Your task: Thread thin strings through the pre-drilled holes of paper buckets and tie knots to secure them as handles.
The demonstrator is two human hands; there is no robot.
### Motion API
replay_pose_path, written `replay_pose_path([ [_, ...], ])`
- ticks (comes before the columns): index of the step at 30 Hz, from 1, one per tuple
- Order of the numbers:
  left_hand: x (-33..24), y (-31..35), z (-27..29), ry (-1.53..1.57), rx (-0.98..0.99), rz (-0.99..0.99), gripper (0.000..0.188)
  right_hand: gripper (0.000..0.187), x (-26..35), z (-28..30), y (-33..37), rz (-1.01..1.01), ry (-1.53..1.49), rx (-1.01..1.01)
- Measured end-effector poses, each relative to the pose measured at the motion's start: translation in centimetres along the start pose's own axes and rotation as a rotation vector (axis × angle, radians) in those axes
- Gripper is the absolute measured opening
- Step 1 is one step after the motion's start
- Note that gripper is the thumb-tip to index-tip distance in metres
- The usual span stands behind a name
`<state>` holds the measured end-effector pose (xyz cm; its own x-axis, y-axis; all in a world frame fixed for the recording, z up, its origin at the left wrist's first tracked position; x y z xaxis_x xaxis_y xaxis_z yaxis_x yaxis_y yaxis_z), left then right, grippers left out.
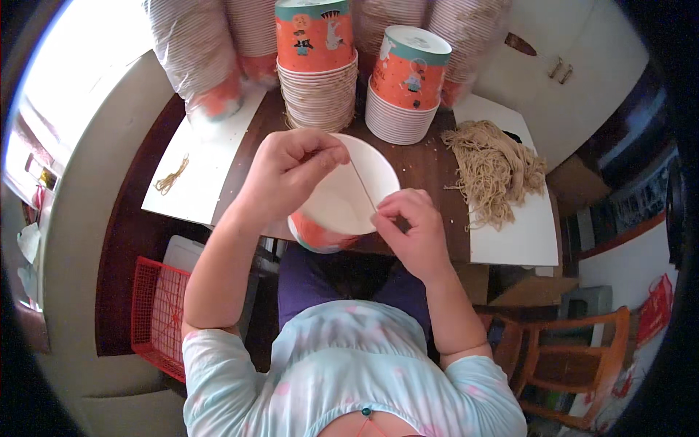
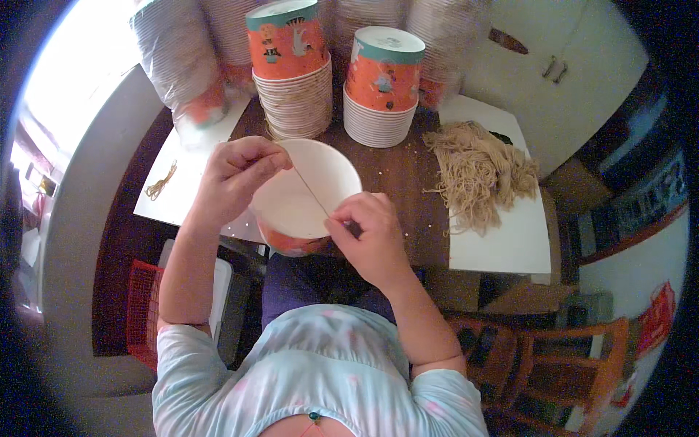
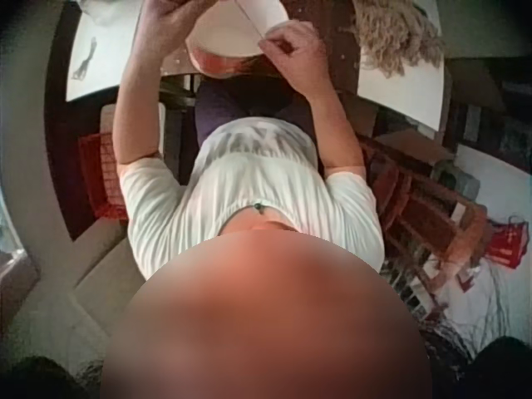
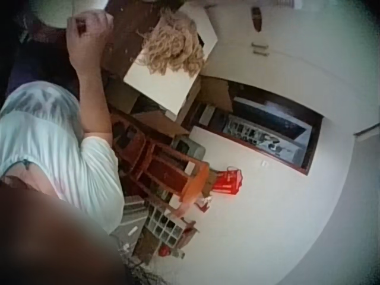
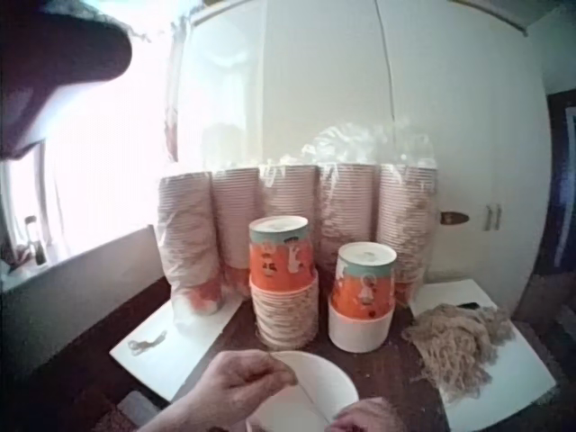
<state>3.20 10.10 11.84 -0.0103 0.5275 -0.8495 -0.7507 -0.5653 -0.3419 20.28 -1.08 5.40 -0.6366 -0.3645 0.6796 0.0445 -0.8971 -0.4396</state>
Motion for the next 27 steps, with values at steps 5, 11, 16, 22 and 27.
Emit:
replay_pose_path([
  [5, 2.1, 0.3, -1.5, -0.256, -0.357, -0.233, 0.003, 0.012, -0.9, -0.6, 0.3, 0.002, 0.003, -0.031],
  [11, 4.9, 2.2, -2.6, -0.477, -0.55, -0.426, 0.009, 0.02, -1.7, -1.3, -0.1, 0.041, 0.02, -0.061],
  [16, 5.2, 3.2, -2.9, -0.404, -0.5, -0.551, 0.015, 0.049, -5.7, 0.8, -2.4, -0.247, 0.125, -0.203],
  [22, 3.2, 6.2, -1.4, -0.478, -0.349, -0.329, 0.03, 0.025, -2.5, 0.4, -3.6, -0.039, 0.093, -0.095],
  [27, 1.9, 5.7, -3.1, 0.56, -0.286, 0.109, 0.034, 0.029, 2.3, -0.6, -2.4, 0.732, 0.722, -0.093],
])
Point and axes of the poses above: each hand's wrist, its own y-axis away from the middle knuckle, its own z-axis out of the back of the hand, x = y × z, the point moved 2 cm from there along -y, towards the middle knuckle, and after that the axes turned 12 degrees about x, right-handed, at the moved point
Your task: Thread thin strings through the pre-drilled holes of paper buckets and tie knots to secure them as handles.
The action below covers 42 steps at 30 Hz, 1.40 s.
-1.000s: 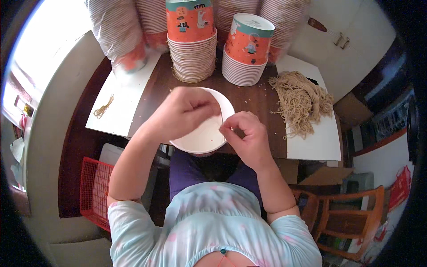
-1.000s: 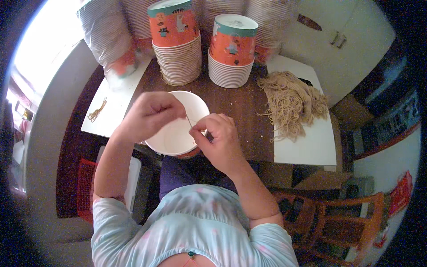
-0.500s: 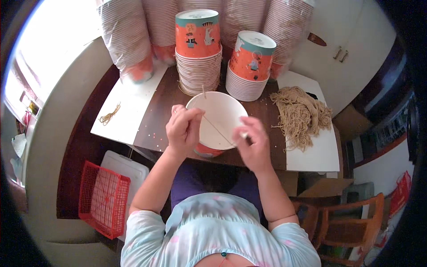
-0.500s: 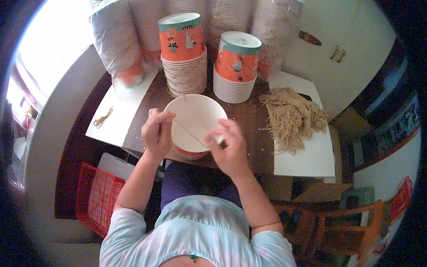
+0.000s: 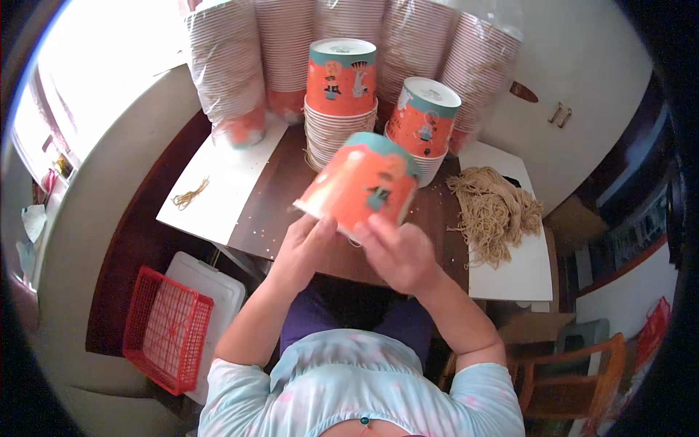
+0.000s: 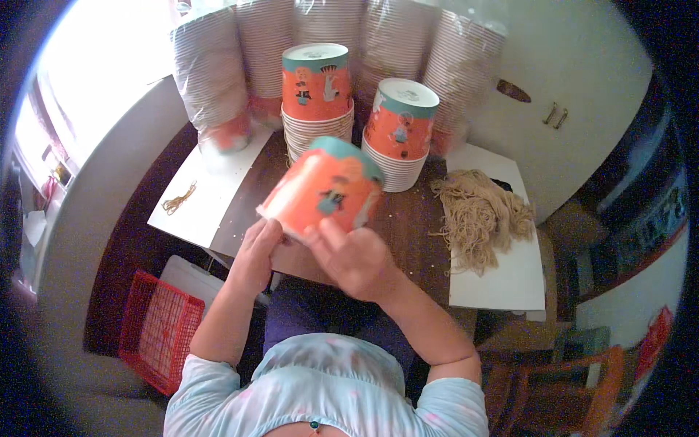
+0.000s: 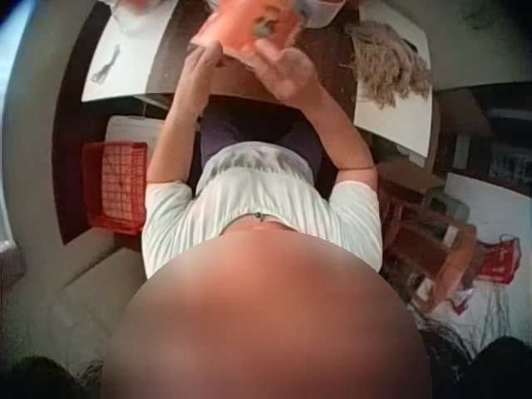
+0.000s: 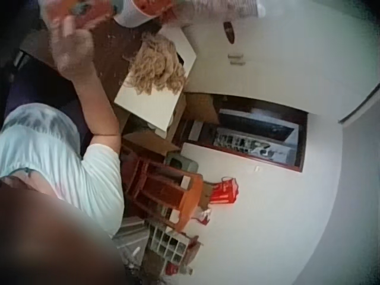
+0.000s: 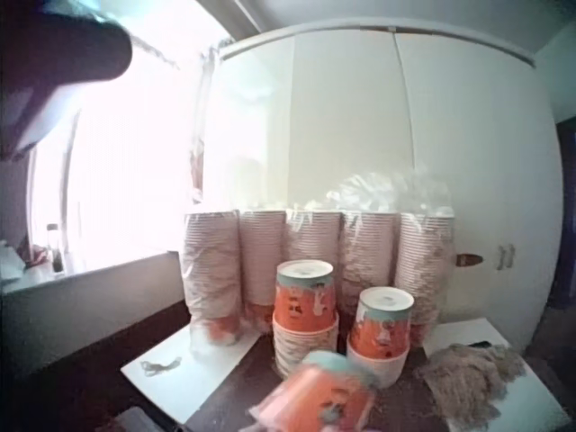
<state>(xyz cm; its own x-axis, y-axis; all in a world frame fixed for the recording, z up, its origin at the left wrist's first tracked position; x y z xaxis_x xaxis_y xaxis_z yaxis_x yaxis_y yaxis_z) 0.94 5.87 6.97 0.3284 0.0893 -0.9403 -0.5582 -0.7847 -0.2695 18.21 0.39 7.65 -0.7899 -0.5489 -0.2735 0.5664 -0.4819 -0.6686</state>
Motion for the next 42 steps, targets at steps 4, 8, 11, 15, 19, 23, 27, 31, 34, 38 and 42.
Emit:
replay_pose_path([
  [4, -0.4, -0.3, 0.0, 0.438, 0.006, 0.018, 0.029, 0.05, -0.9, 1.9, -2.5, -0.078, -0.176, 0.03],
  [8, 0.0, -0.8, -0.1, 0.439, 0.076, -0.144, 0.031, 0.119, -6.0, -0.4, -4.0, -0.703, -1.353, -0.266],
  [11, -0.3, -2.1, 0.6, 0.261, 0.122, -0.117, 0.032, 0.128, -8.1, -0.8, -6.4, -0.556, -1.379, -0.211],
  [15, -1.9, -5.7, 1.9, 0.156, 0.132, -0.184, 0.039, 0.13, -10.6, -0.2, -11.0, -0.324, -1.143, -0.228],
  [19, -4.6, -9.1, 4.7, -0.042, 0.072, -0.124, 0.046, 0.119, -11.5, 0.7, -16.5, -0.301, -1.058, -0.311],
  [23, -4.2, -9.3, 6.8, -0.077, -0.051, -0.177, 0.037, 0.128, -14.6, -0.2, -19.8, -0.298, -0.995, -0.365],
  [27, 0.2, -8.1, 7.6, 0.071, -0.023, -0.153, 0.026, 0.128, -19.7, -4.5, -21.0, -0.354, -0.741, -0.284],
  [31, 2.5, -7.4, 6.8, -0.074, 0.032, 0.023, 0.022, 0.125, -23.1, -10.0, -19.7, -0.467, -0.671, -0.036],
  [34, 4.1, -7.9, 6.0, -0.077, 0.114, 0.021, 0.02, 0.128, -24.1, -12.8, -17.8, -0.503, -0.878, -0.042],
  [38, 5.8, -8.5, 4.7, -0.086, 0.175, 0.101, 0.02, 0.133, -23.7, -14.6, -15.9, -0.652, -0.67, 0.099],
  [42, 6.3, -8.3, 4.5, -0.207, 0.22, 0.163, 0.02, 0.097, -20.6, -9.7, -14.7, -0.674, -0.342, 0.355],
])
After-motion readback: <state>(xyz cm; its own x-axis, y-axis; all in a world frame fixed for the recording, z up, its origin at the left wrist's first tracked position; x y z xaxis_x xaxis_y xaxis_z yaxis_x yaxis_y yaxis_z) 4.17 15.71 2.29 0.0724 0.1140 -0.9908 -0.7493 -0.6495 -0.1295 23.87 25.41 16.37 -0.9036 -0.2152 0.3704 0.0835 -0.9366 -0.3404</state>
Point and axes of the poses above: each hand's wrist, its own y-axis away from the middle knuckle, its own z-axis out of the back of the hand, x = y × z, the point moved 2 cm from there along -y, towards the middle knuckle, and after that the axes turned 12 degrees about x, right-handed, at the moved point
